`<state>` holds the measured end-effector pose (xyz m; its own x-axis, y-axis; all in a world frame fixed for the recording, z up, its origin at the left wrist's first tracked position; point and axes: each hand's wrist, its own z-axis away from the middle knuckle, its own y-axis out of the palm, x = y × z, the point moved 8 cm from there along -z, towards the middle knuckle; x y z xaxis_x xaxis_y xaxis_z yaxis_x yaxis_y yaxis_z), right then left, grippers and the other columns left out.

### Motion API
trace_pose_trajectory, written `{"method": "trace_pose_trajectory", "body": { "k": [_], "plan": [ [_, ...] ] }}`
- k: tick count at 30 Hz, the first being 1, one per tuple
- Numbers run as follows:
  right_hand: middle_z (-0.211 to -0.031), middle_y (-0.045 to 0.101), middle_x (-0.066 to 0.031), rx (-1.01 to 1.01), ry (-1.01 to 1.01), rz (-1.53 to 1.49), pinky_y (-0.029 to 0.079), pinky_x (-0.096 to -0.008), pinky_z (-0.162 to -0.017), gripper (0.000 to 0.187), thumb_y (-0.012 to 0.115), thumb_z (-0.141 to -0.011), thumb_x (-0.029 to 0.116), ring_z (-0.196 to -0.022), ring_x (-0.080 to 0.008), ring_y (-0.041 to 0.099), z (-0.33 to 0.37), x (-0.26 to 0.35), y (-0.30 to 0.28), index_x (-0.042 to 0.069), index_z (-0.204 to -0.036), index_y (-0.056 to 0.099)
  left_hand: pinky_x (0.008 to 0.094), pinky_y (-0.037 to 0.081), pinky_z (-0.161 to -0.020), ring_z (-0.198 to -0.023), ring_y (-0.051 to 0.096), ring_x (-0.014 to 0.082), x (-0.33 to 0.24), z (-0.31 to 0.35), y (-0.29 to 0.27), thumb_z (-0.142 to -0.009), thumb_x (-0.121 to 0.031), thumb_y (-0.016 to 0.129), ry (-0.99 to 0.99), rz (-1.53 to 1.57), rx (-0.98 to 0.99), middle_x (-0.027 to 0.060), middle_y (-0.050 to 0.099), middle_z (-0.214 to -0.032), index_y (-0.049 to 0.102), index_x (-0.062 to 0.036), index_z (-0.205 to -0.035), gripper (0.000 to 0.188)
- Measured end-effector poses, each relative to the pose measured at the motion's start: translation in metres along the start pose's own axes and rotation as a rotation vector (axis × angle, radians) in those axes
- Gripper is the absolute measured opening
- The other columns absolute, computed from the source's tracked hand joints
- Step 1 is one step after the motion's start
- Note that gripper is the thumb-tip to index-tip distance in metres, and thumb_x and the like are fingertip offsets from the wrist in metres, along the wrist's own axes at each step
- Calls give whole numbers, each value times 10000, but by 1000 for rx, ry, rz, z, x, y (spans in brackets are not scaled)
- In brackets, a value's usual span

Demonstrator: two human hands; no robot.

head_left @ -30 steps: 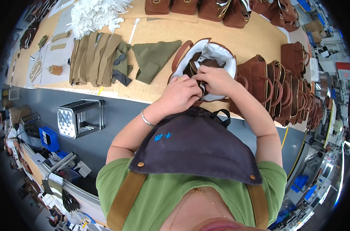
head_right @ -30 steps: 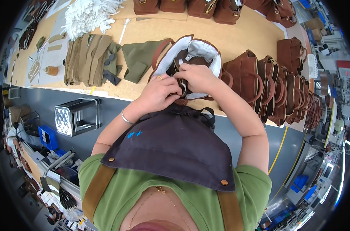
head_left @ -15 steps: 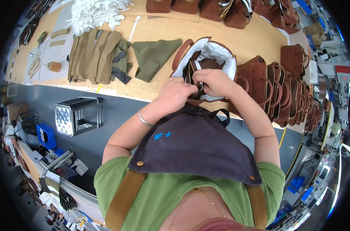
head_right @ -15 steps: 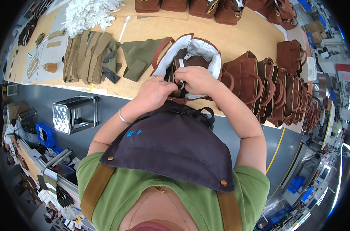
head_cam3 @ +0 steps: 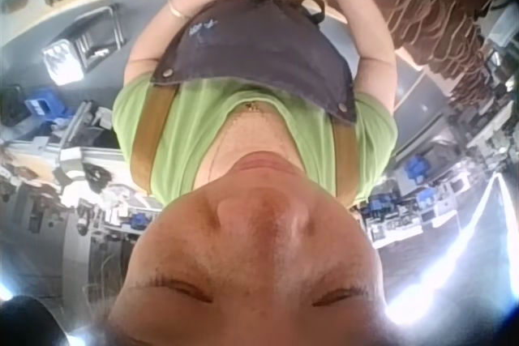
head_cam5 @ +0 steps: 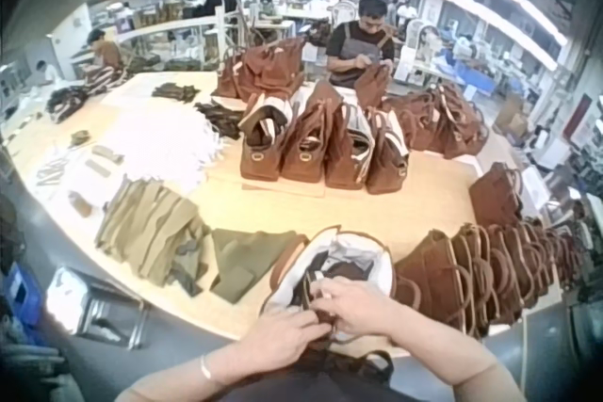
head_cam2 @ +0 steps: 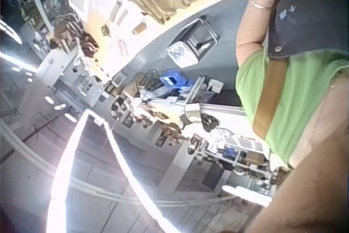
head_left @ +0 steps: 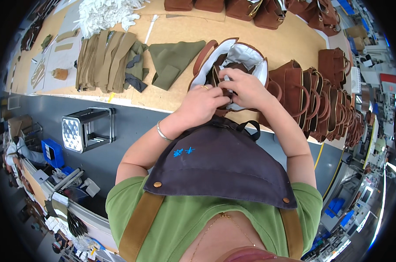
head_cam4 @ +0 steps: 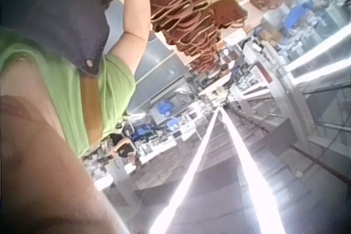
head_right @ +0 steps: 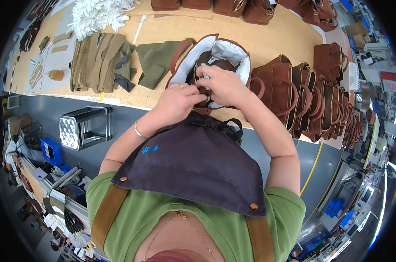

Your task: Assembling and inspecting leather tote bags at a workshop station.

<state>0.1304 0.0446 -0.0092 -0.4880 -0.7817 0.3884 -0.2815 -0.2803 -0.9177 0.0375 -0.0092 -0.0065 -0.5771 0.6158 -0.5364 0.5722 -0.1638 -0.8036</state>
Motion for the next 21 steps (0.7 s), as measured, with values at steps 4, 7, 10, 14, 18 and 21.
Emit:
{"method": "trace_pose_trajectory", "body": {
  "k": [4,7,10,14,18,21],
  "plan": [
    [-1070,577,-32,25,11,-27,532,-377,-719,373,685,-640,0,-898,-268,619,-1,-4,13,96,-999,656,371,465,-731,-825,632,232,5,3,7,-788,-45,604,-63,-40,-23,37,617,-931,680,-140,-1048,287],
    [-1060,577,-47,80,128,-81,529,-389,-719,354,666,-648,-20,-881,-285,621,3,-8,16,82,-986,639,374,455,-731,-860,629,220,16,6,7,-796,-105,620,-173,-109,-5,38,606,-937,656,-158,-1072,284],
    [-1036,569,-67,89,175,-293,520,-399,-700,298,649,-691,-14,-858,-293,620,6,-7,7,81,-972,626,390,465,-736,-871,623,242,15,4,3,-788,-75,630,-175,-116,-76,47,607,-957,647,-137,-1089,308],
    [-980,563,-92,138,237,-331,516,-391,-688,202,662,-761,28,-839,-292,620,18,-10,-3,79,-950,616,401,477,-758,-903,615,271,6,5,-10,-774,-31,659,-159,-58,-211,48,627,-992,646,-114,-1098,335],
    [-953,581,-90,114,300,-159,517,-409,-725,126,678,-813,126,-859,-303,631,32,-15,1,85,-913,614,387,464,-765,-882,597,261,-22,9,9,-757,-95,727,30,143,-162,50,614,-933,647,-107,-1003,259],
    [-933,599,-101,67,281,-353,509,-414,-745,122,679,-845,156,-869,-315,623,33,-4,11,84,-929,628,386,457,-747,-852,584,251,-8,15,28,-770,-138,732,-118,-13,-44,48,593,-872,636,-105,-917,179]
  ]
}}
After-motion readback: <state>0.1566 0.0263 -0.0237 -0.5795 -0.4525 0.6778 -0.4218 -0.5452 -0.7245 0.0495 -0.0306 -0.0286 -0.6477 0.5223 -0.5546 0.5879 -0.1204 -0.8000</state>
